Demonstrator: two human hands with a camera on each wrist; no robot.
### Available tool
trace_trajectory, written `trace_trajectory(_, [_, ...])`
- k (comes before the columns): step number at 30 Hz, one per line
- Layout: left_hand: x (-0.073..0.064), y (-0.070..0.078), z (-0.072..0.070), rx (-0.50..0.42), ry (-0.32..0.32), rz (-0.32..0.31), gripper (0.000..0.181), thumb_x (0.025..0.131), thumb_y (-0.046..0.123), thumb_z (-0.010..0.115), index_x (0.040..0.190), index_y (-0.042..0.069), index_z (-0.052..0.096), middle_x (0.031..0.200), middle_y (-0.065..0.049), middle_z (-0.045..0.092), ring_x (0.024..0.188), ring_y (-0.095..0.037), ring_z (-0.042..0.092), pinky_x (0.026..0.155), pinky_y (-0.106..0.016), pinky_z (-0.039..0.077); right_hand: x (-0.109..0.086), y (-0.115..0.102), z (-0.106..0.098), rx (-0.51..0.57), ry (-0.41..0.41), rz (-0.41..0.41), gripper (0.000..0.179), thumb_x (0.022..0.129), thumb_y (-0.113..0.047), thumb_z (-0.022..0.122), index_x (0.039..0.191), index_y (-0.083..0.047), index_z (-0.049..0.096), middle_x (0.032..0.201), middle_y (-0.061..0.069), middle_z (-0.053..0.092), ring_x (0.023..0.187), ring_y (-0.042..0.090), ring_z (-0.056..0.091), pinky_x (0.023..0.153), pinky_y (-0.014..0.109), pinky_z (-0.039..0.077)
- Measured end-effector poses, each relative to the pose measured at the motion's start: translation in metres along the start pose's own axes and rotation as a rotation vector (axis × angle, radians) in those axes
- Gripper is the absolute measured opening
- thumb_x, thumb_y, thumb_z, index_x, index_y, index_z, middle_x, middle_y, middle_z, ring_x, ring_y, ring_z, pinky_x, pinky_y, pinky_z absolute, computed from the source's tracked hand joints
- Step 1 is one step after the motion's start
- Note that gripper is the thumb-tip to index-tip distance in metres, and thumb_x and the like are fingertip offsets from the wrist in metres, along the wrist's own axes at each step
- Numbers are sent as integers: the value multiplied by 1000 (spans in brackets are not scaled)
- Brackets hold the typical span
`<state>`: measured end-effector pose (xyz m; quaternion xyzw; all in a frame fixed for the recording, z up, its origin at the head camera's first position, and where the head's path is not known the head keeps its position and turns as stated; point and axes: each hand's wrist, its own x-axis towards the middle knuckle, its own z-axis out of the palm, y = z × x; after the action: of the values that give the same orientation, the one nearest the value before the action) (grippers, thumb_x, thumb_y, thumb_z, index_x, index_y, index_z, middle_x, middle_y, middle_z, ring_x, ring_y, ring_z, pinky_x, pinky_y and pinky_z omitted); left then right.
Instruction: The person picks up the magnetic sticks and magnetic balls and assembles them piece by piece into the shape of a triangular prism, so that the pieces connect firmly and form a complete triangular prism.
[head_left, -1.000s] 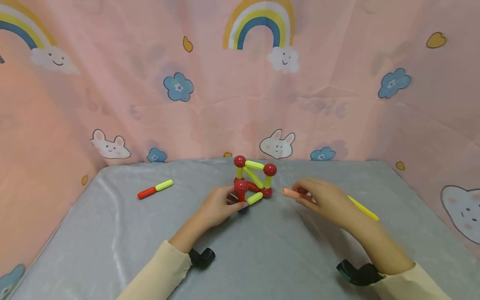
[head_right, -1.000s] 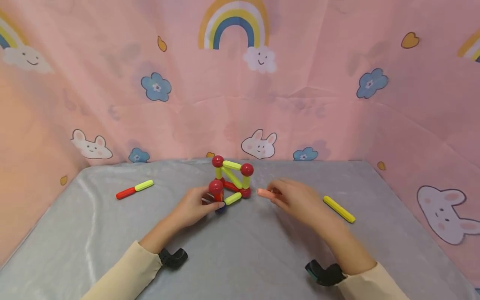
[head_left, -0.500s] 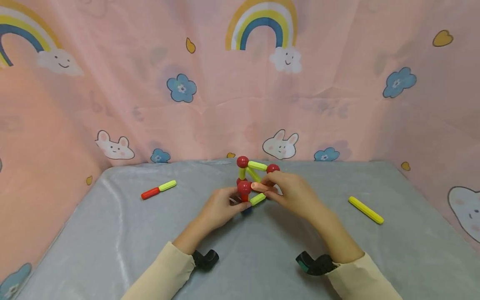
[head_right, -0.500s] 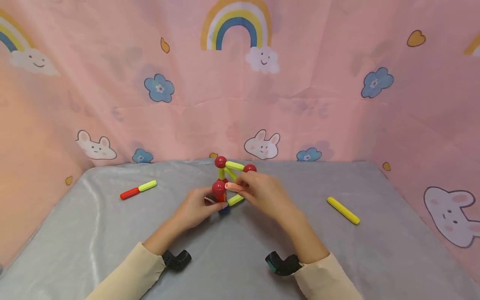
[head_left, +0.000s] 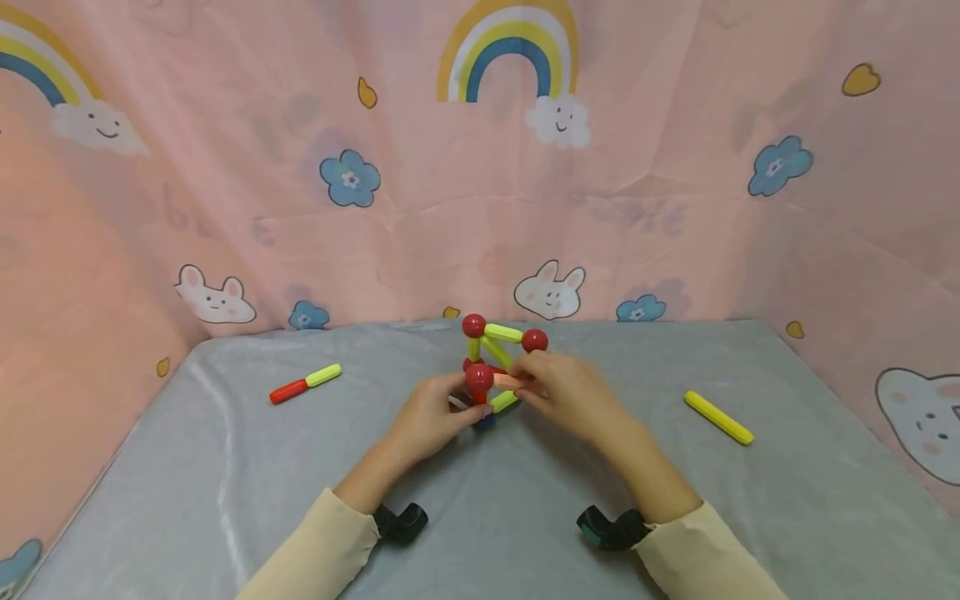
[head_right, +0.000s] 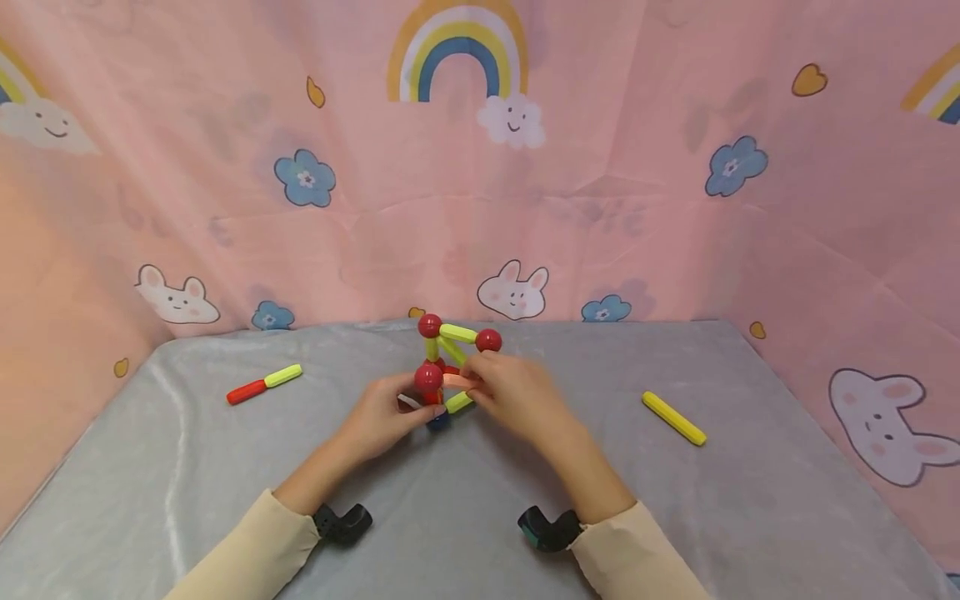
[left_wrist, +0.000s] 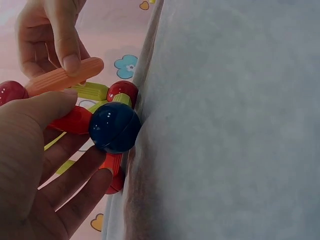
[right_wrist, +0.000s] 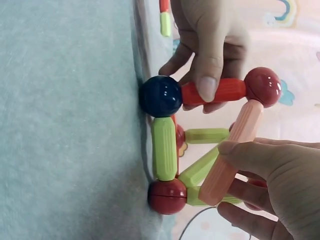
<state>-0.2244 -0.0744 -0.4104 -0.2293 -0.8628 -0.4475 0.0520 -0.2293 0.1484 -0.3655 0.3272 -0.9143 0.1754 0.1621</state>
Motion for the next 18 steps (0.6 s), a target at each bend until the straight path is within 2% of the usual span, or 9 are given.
trace_trajectory(7, [0, -1, 0, 20, 5, 1, 25, 88, 17, 79, 110, 8, 72, 94, -2, 76, 88, -15, 72, 76, -25, 60, 0, -1, 9, 10, 60, -4, 23, 81, -12, 85, 101, -13, 72, 94, 0, 75, 79, 14, 70, 75, 32, 61])
trace_trajectory(18, [-1, -1, 1, 38, 4, -7, 24, 88, 17, 78, 111, 10, 72, 99, -2, 77, 89, -14, 72, 77, -23, 59, 0, 0, 23, 85, 99, -4, 18, 84, -18, 82, 97, -12, 71, 85, 0, 72, 75, 12, 67, 71, 28, 60])
